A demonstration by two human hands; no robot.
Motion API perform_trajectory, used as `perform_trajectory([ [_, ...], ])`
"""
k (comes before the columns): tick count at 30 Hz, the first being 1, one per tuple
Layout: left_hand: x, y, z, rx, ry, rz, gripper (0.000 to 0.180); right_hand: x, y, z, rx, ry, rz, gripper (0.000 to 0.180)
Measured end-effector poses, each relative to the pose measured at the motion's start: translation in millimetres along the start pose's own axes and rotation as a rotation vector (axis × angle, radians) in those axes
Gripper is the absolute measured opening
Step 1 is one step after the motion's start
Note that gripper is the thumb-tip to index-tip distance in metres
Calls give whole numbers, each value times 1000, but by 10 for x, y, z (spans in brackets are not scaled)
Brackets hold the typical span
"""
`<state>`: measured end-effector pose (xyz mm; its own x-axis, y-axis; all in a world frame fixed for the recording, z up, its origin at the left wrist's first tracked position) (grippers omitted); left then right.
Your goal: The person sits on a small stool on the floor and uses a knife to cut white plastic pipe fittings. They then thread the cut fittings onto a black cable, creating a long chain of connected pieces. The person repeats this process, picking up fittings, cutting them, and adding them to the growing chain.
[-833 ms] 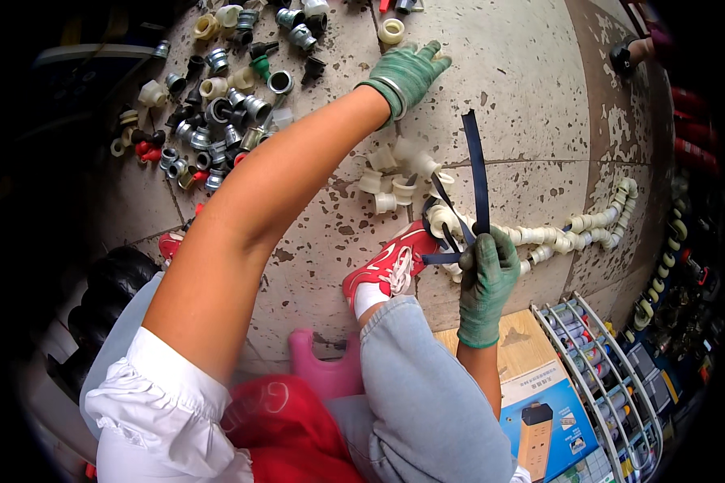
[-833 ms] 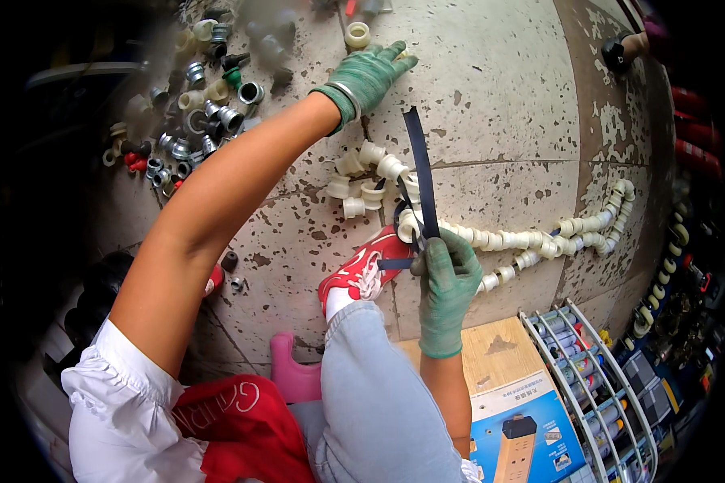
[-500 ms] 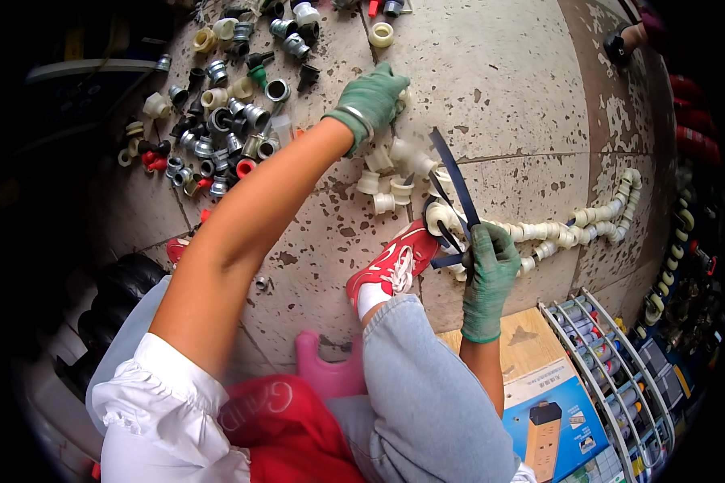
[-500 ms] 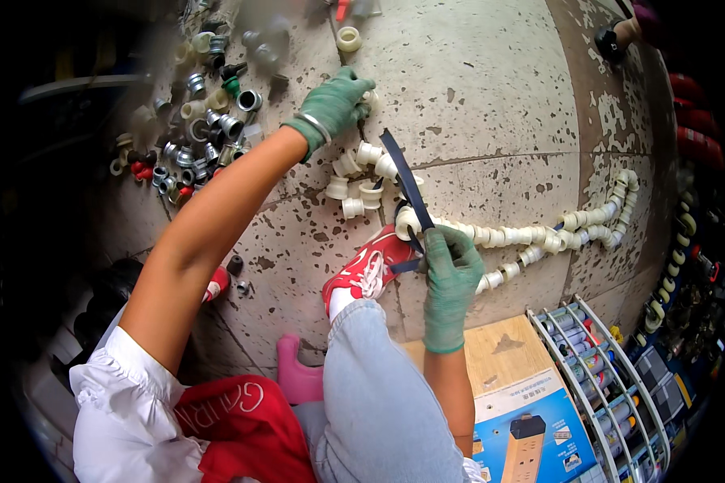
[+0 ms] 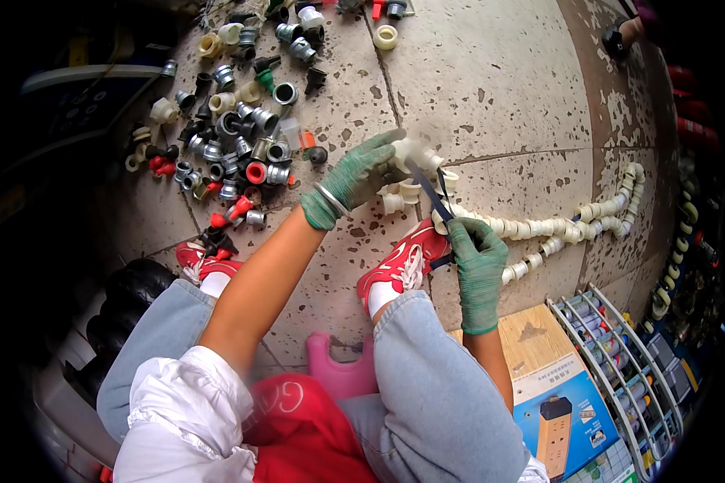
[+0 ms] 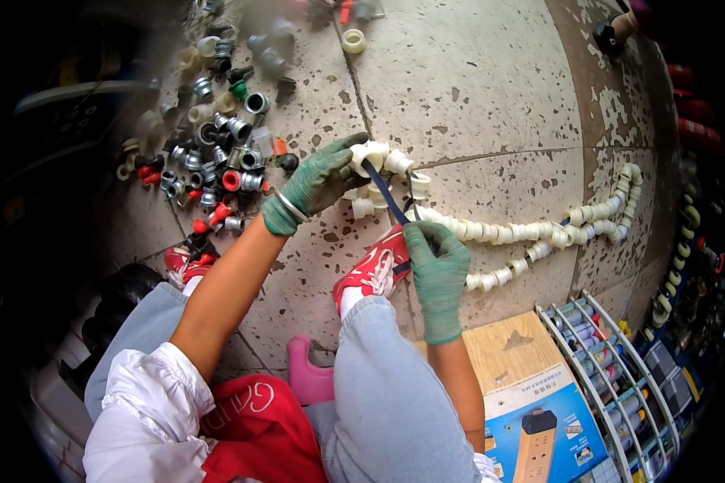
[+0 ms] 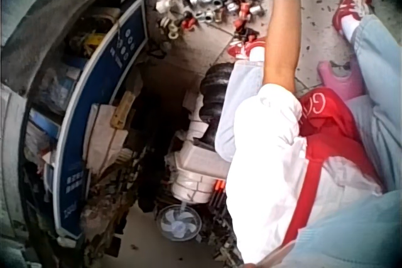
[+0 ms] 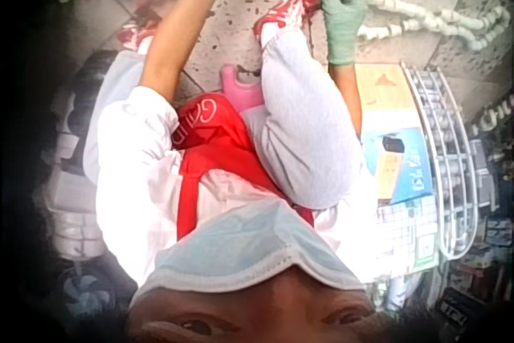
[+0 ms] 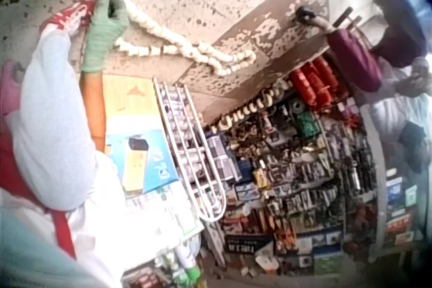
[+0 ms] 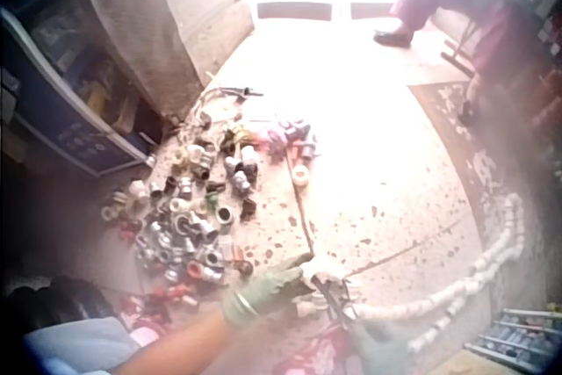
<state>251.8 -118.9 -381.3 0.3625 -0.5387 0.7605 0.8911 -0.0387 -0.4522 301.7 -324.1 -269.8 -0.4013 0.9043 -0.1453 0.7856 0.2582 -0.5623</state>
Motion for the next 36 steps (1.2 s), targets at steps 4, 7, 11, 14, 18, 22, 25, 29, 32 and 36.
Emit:
perform_trajectory([
  [4, 263, -63, 8, 64, 163, 17, 66, 71, 10, 2, 6, 31, 0, 16],
  [7, 450, -168, -57, -46, -75, -108, 61, 77, 24, 70, 40, 55, -5, 16],
  [11, 318, -189, -260, -112, 220, -10, 49, 89, 53, 111, -167, -114, 12, 25],
  [14, 727, -324, 138, 428, 1040, 77, 28, 141, -4, -84, -311, -147, 97, 38],
  [18, 1193, -439, 459, 749, 1737, 0, 21, 277, -47, -291, -167, 352, -256, 50],
  [22, 1053, -282, 506, 612, 1232, 68, 19, 147, -23, -171, 69, 283, -320, 36],
  [25, 864, 84, 689, 248, 856, 189, 26, 16, 45, -18, 106, 109, -281, 20],
  [29, 115, 754, 900, 587, 1721, 629, 38, -7, 52, -46, 125, 17, -137, 16],
  [32, 20, 1120, 1197, 760, 2284, 647, 40, -101, 44, 68, 127, 79, -82, 18],
  [36, -242, 1253, 1226, 474, 2422, 312, 43, -46, 48, 76, -17, 126, -7, 24],
])
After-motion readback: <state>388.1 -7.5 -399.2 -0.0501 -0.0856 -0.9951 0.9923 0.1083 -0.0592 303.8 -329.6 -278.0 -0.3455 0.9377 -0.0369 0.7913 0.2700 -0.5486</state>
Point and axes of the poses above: each hand's wrist, its own y-axis towards the middle knuckle, its own x-axis out of the palm, z = x × y, the point moved 2 cm from there along y, towards the middle knuckle, and after that the axes turned 6 degrees about y, right-handed, at the moved point
